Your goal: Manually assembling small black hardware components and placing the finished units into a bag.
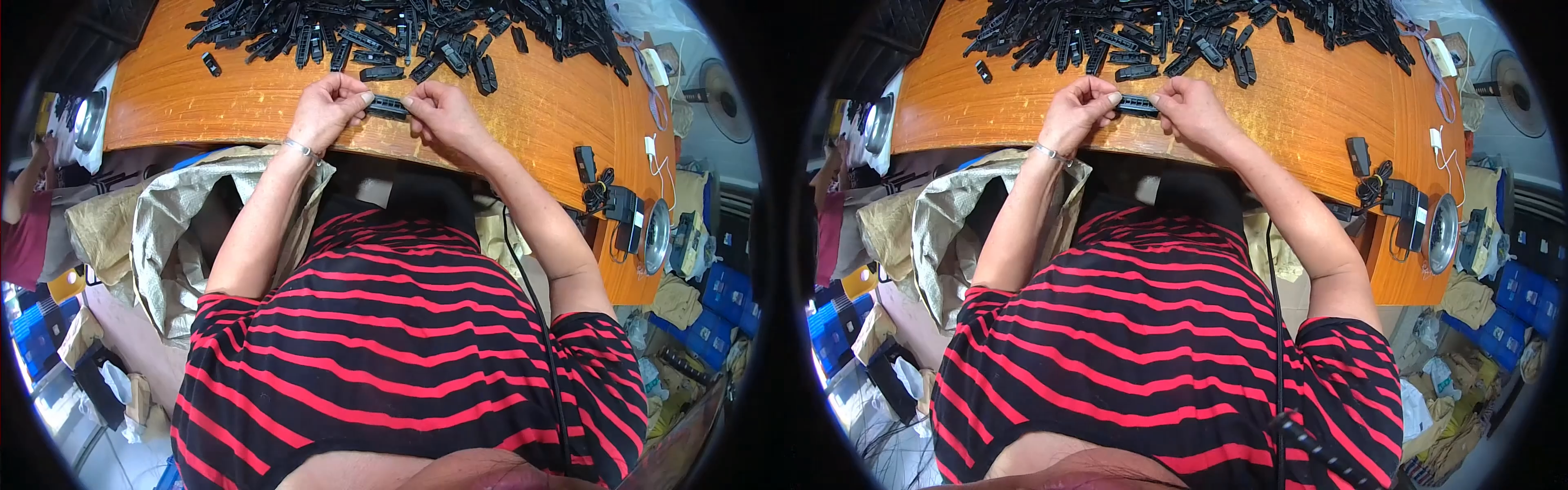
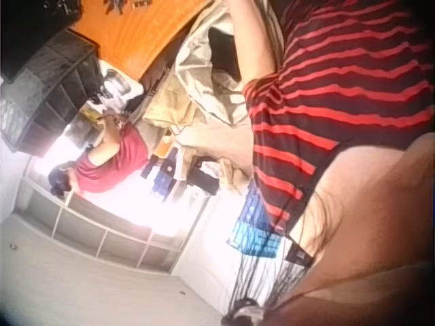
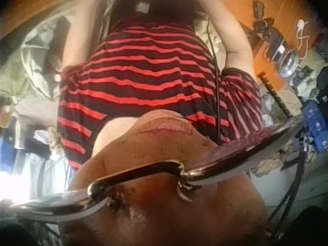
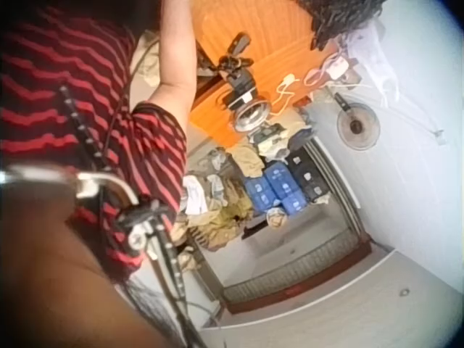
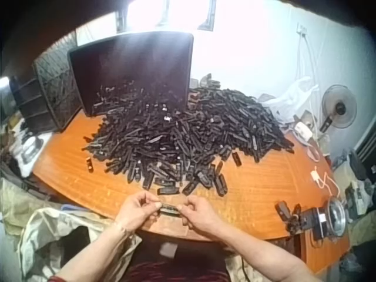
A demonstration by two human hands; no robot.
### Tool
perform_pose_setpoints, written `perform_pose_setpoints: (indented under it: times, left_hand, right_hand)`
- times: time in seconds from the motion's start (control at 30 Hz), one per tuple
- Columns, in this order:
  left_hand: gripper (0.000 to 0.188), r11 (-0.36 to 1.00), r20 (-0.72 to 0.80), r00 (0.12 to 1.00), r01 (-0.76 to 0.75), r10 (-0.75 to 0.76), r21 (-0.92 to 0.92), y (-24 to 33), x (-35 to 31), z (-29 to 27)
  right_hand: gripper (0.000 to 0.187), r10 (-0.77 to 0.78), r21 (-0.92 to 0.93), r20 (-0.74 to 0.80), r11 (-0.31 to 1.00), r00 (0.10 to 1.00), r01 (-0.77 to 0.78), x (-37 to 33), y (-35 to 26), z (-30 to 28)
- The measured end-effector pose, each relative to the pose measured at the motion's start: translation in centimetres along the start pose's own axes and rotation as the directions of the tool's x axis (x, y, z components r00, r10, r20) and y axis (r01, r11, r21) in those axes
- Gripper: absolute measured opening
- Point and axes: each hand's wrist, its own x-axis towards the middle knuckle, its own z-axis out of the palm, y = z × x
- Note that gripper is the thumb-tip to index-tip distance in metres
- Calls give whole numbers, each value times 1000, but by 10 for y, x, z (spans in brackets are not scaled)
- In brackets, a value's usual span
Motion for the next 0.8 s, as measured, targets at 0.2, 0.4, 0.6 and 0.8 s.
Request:
perform_pose_setpoints:
  times: [0.2,0.4,0.6,0.8]
  left_hand:
    - [12,996,-31,998,-45,47,74,-10,4,5]
    - [16,966,-47,996,-58,72,250,-22,15,-1]
    - [19,920,-28,997,-53,69,389,-15,16,2]
    - [22,790,-5,997,-55,73,610,-9,18,2]
  right_hand:
    - [18,-3,-1,-31,1000,1000,3,2,3,7]
    - [19,11,-74,-19,997,1000,-12,5,-3,7]
    - [22,-105,-280,2,955,995,101,15,11,5]
    - [25,77,-382,83,923,994,-40,19,-8,0]
